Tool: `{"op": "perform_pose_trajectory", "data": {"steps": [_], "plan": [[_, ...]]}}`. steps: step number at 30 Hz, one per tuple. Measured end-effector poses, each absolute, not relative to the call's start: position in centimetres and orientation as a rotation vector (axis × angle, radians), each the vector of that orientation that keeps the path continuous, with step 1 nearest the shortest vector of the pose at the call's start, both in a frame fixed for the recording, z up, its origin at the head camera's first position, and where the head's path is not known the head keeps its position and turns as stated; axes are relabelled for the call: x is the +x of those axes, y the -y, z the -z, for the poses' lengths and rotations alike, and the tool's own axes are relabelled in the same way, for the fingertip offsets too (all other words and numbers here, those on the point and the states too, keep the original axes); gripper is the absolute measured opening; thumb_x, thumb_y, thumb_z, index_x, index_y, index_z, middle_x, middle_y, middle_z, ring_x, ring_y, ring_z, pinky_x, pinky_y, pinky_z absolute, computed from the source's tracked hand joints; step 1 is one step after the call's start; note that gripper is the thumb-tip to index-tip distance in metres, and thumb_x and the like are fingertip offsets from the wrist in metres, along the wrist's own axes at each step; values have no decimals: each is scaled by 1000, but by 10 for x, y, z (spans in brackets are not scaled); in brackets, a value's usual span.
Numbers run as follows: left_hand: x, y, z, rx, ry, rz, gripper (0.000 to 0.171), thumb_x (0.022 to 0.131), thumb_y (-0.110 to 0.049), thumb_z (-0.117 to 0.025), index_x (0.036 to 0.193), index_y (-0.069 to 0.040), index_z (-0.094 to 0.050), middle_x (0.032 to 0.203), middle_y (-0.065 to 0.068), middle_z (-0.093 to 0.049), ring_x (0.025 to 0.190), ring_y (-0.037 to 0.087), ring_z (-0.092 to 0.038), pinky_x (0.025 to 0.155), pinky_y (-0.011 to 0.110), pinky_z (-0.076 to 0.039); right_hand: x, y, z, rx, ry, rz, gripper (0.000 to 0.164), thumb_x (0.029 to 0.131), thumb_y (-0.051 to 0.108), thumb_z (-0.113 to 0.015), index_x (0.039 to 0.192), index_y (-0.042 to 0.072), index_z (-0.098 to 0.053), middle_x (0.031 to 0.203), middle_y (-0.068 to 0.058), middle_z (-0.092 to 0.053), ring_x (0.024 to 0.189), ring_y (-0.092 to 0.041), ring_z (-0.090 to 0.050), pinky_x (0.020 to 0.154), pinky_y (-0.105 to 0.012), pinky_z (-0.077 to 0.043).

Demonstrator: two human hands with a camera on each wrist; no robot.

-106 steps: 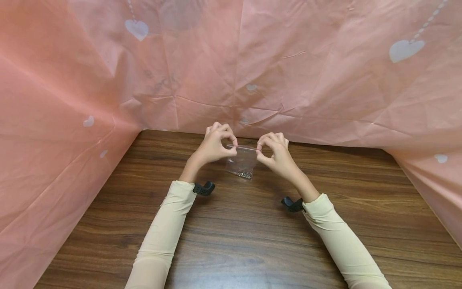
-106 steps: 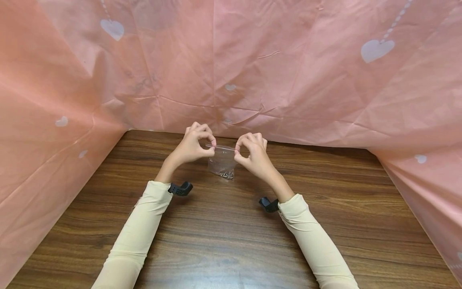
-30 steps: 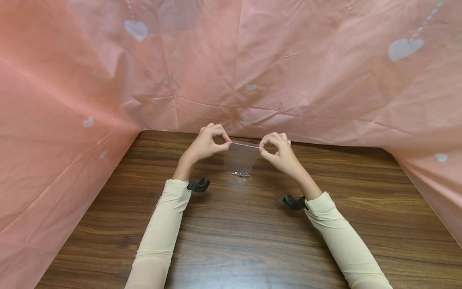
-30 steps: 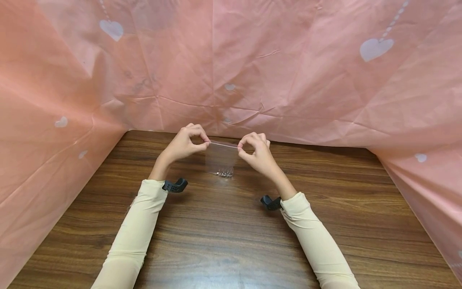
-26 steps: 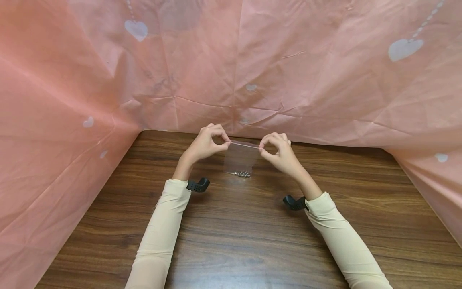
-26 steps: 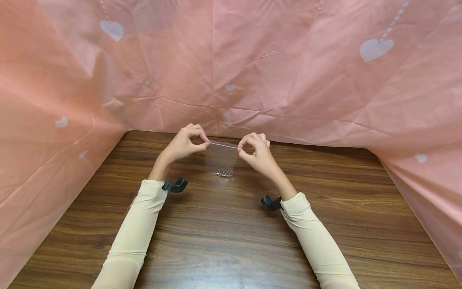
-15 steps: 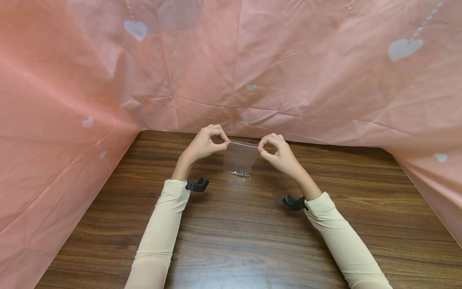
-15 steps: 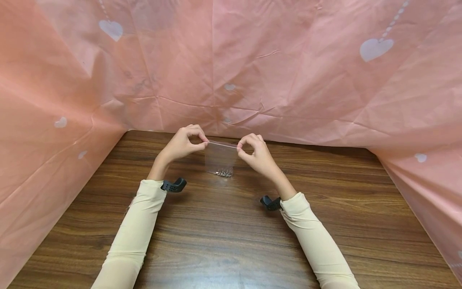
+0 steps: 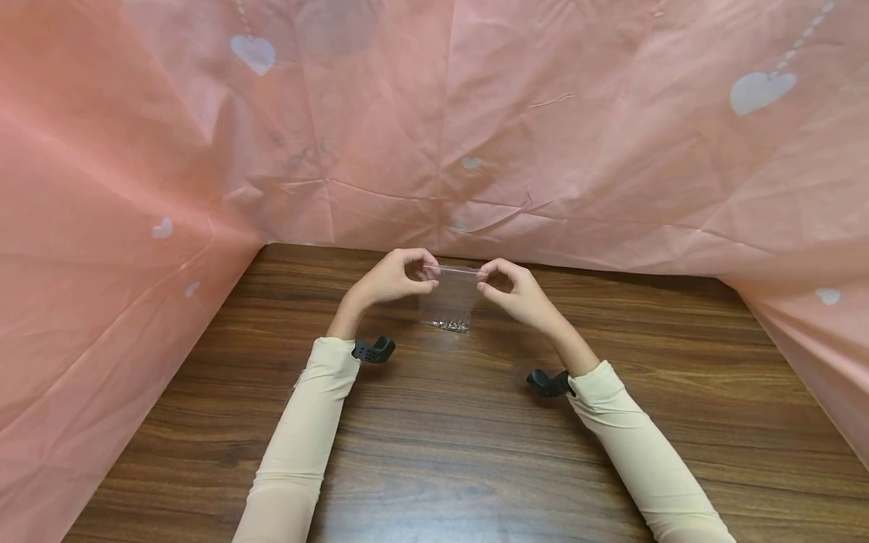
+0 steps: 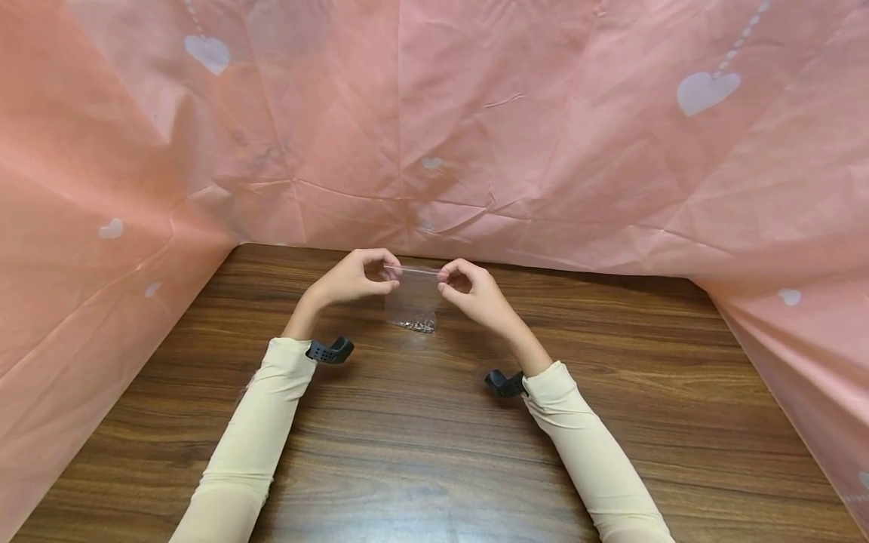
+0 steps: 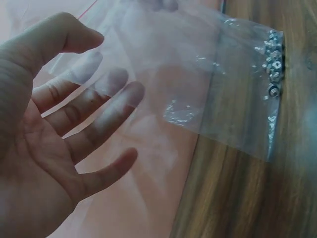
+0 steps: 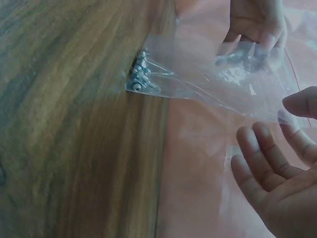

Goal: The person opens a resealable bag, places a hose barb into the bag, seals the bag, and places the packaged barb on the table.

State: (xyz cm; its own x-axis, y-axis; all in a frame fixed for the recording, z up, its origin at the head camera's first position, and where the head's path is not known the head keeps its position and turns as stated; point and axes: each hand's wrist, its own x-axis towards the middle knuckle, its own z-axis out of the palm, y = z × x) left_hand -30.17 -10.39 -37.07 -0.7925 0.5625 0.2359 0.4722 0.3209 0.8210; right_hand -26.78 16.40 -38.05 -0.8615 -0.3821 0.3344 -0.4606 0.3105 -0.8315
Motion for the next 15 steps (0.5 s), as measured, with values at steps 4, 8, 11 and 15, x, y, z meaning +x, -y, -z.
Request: {"op": "perform_pose_trajectory", "data": {"steps": [4,8,11,15], "plan": [[-303,101,376,943,-2397,-1518,23,85,2,-72,106,3,-63,99,15,-71,89,16,-68,86,32,-57,-271,-162,388,805,2499,-1653,20,91,-5,-64,110,-12,-63,108,-30,-66,92,-12,-63,85,-21,-51],[-306,98,382,912,-2349,-1556,22,85,5,-69,105,4,-60,97,13,-69,87,14,-67,84,29,-56,-273,-158,394,770,2537,-1696,21,91,-4,-63,111,-13,-62,107,-30,-65,92,-10,-63,82,-18,-51],[-307,95,387,900,-2340,-1561,21,86,5,-68,105,4,-59,95,9,-66,87,10,-64,84,26,-55,-272,-157,399,718,2564,-1773,21,92,-3,-62,111,-13,-61,104,-29,-65,88,-9,-64,79,-21,-53],[-307,92,393,881,-2345,-1549,20,87,5,-68,105,5,-59,95,7,-64,89,9,-60,89,29,-54,-271,-155,404,651,2574,-1913,22,95,-2,-60,112,-14,-58,101,-27,-66,83,-8,-66,79,-30,-58]]}}
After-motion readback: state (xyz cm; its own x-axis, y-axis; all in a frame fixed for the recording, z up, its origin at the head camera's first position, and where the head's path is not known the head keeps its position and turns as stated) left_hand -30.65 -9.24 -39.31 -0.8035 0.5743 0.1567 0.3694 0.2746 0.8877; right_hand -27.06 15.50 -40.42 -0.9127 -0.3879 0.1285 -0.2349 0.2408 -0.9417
